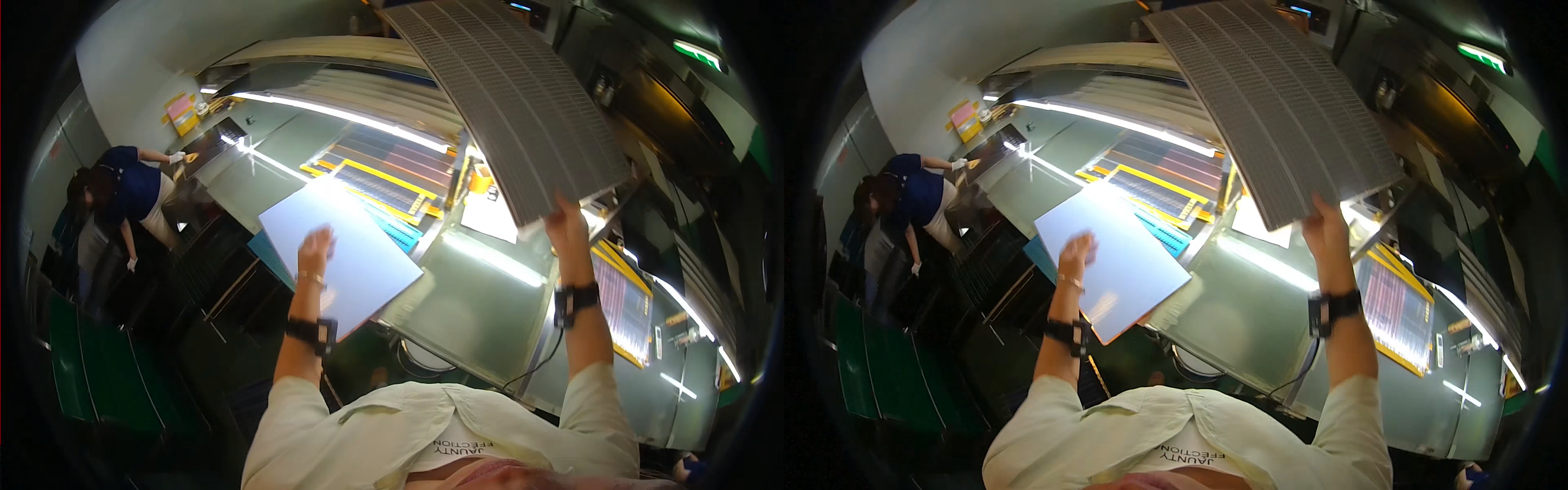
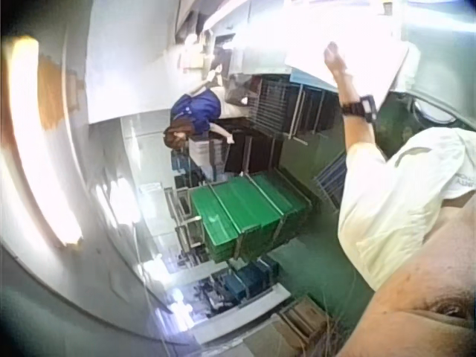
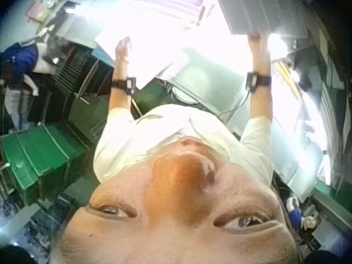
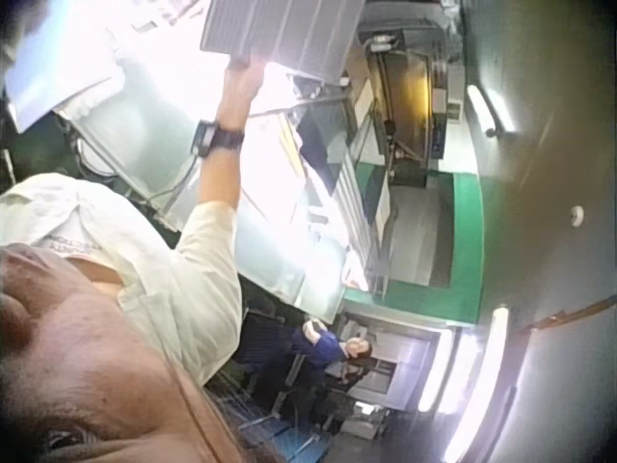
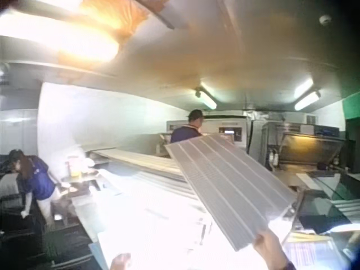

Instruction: Inspecting flat material components on a light table and recording results on a paper log.

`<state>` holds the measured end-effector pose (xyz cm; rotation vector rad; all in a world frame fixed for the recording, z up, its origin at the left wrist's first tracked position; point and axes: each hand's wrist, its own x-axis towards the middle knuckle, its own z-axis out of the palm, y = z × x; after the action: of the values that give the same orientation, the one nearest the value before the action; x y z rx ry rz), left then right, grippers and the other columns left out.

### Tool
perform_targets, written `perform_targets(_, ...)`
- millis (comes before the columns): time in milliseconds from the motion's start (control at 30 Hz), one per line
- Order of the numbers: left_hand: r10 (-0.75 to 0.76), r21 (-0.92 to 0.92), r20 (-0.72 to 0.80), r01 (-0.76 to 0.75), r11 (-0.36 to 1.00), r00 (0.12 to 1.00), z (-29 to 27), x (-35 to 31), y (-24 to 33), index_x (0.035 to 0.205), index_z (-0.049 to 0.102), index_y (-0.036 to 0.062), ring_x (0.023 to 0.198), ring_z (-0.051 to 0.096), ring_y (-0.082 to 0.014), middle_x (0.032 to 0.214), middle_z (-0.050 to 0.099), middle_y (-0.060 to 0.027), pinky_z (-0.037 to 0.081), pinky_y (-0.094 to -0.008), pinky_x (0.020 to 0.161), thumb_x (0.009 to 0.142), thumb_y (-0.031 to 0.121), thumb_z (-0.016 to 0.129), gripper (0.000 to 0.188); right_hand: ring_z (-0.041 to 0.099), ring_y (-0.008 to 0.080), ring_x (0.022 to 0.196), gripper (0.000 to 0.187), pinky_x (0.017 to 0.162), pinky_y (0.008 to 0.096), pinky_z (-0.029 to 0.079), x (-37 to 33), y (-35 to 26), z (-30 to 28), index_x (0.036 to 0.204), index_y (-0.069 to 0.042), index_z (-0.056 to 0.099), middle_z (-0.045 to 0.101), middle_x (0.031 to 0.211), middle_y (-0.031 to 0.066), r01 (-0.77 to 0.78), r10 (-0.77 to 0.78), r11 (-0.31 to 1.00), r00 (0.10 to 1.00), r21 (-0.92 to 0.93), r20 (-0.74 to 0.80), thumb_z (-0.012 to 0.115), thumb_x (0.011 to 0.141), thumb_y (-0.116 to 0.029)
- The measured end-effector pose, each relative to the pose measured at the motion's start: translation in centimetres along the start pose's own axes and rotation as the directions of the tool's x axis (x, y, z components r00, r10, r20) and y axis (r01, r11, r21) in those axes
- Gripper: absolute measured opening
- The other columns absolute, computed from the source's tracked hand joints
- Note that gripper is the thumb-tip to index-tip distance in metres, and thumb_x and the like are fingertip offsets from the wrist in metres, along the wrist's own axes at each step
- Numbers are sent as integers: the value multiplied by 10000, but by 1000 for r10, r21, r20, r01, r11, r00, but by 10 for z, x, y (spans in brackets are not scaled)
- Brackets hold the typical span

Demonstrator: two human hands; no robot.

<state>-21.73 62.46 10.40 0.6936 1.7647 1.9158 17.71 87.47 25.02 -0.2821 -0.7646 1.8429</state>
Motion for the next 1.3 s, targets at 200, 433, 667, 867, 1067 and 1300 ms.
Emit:
perform_targets(200,-423,356,-394,559,749,816,-185,-64,-248,1040,534,8,849,551,-276,953,580,-142,448,-380,754,797,389,615,459,548,186,732,139,651,281,459,188,123,93,905,-27,504,542,824,78,-51,63,993,991,-103,118,598,804,-10)
perform_targets(433,-865,-131,102,868,479,492,-136,-92,-193,1125,525,52,975,553,-286,1028,581,-134,415,-448,848,785,573,582,624,585,279,1014,412,947,379,446,167,196,180,1218,-16,476,581,1130,129,-188,414,833,835,-520,361,580,861,-191)
perform_targets(667,-846,-168,-266,842,513,462,-92,-90,-205,1034,564,-71,748,630,-260,938,631,-150,503,-358,645,829,418,611,532,609,221,843,393,761,307,471,76,294,-34,1074,0,601,640,951,163,328,673,-84,715,-941,189,543,871,-331)
perform_targets(867,-564,160,-350,641,750,748,-85,-98,-151,769,605,-69,594,529,-162,638,591,-119,423,-357,567,843,328,588,404,605,195,858,510,764,317,469,63,318,-65,1144,-13,573,628,970,136,-15,758,-172,637,-985,-141,520,872,-442)
perform_targets(1067,-303,231,-343,392,890,889,-99,-116,-84,745,564,-32,546,434,-150,587,523,-93,391,-326,534,872,270,543,329,572,131,735,300,656,257,464,71,357,-74,1075,-76,563,597,849,24,-704,952,58,253,-708,-174,551,895,-315)
perform_targets(1300,-103,374,-294,213,903,950,-122,-232,-20,857,589,-10,593,452,-93,636,544,-69,411,-274,570,879,174,548,190,542,179,1066,311,895,340,461,6,342,-29,1253,-60,394,539,1155,63,-780,987,152,92,-607,130,395,943,-89)
